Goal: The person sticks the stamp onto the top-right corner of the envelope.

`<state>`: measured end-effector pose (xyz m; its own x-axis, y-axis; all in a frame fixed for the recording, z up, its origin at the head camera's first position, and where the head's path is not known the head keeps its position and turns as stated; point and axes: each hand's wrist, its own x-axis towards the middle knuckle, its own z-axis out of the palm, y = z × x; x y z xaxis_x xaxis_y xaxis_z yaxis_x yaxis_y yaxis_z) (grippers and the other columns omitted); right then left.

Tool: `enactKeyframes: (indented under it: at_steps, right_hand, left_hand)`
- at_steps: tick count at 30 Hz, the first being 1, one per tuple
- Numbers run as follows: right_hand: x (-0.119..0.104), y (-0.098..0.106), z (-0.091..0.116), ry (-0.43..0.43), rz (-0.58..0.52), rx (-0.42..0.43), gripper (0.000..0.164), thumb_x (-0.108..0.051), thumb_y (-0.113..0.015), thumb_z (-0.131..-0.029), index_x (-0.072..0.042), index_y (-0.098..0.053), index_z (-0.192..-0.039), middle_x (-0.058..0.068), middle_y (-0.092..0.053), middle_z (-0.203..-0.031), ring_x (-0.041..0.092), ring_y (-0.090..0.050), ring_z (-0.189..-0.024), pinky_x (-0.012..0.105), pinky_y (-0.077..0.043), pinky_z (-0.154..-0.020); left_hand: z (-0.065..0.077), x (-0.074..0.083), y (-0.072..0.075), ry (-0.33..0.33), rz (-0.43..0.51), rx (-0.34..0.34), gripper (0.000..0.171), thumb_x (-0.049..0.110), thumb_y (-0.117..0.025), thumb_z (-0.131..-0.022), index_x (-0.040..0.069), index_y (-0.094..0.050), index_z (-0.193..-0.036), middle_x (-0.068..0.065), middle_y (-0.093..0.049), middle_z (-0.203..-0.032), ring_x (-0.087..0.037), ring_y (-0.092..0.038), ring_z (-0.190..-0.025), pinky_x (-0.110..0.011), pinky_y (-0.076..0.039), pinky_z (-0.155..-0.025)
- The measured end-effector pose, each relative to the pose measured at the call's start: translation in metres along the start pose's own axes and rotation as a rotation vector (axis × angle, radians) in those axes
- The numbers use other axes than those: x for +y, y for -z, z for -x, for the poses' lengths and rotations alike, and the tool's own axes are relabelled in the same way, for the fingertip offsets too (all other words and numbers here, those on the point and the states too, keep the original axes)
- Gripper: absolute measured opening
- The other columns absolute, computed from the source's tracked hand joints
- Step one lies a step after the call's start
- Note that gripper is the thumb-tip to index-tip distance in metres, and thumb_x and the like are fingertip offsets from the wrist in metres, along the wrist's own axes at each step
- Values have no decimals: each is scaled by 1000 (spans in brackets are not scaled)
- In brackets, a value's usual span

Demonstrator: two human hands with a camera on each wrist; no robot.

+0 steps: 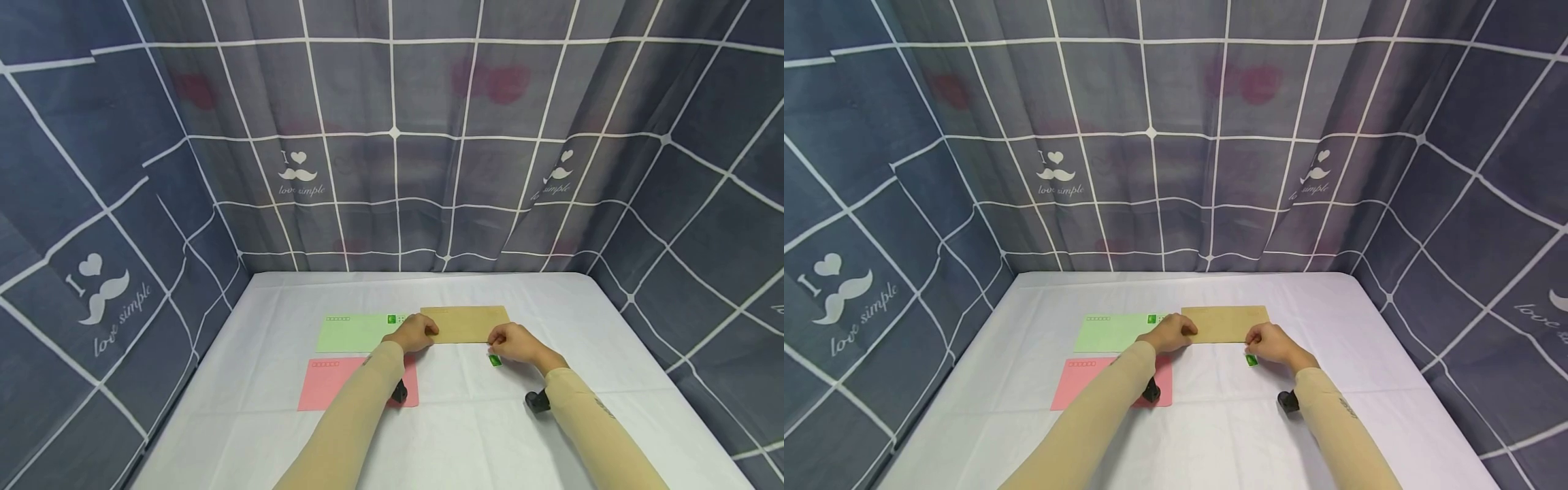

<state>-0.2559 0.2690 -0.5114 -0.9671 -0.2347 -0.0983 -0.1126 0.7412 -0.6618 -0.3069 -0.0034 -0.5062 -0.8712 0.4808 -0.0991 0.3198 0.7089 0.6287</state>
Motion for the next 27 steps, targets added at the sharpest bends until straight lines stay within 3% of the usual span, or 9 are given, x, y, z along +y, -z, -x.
enactKeyframes:
  at_steps: [11, 20, 27]
  right_hand:
    - [2, 3, 4, 15, 9, -30, 10, -5, -76, -83, -4, -71, -91, 1, -65, -78, 13, -55, -70, 24, -47, -62]
    - [3, 4, 4, -6, 10, -45, 8, -4, -76, -82, -5, -71, -88, -1, -64, -73, 13, -55, -68, 25, -47, -61]
    - [-1, 2, 7, 11, 4, -39, 9, 1, -77, -80, -2, -71, -86, 0, -63, -73, 12, -54, -68, 24, -45, -62]
  left_hand:
    - [-1, 0, 0, 23, 6, 7, 23, 1, -74, -87, 9, -75, -108, -3, -69, -114, -19, -61, -114, -36, -48, -105]
    - [-1, -1, -1, -15, -14, 17, 24, -2, -73, -84, 8, -75, -107, -4, -69, -113, -16, -61, -105, -33, -50, -100]
    - [-1, -1, -1, -6, 8, 15, 25, -3, -73, -84, 7, -75, -107, -5, -70, -114, -17, -62, -106, -34, -50, -100]
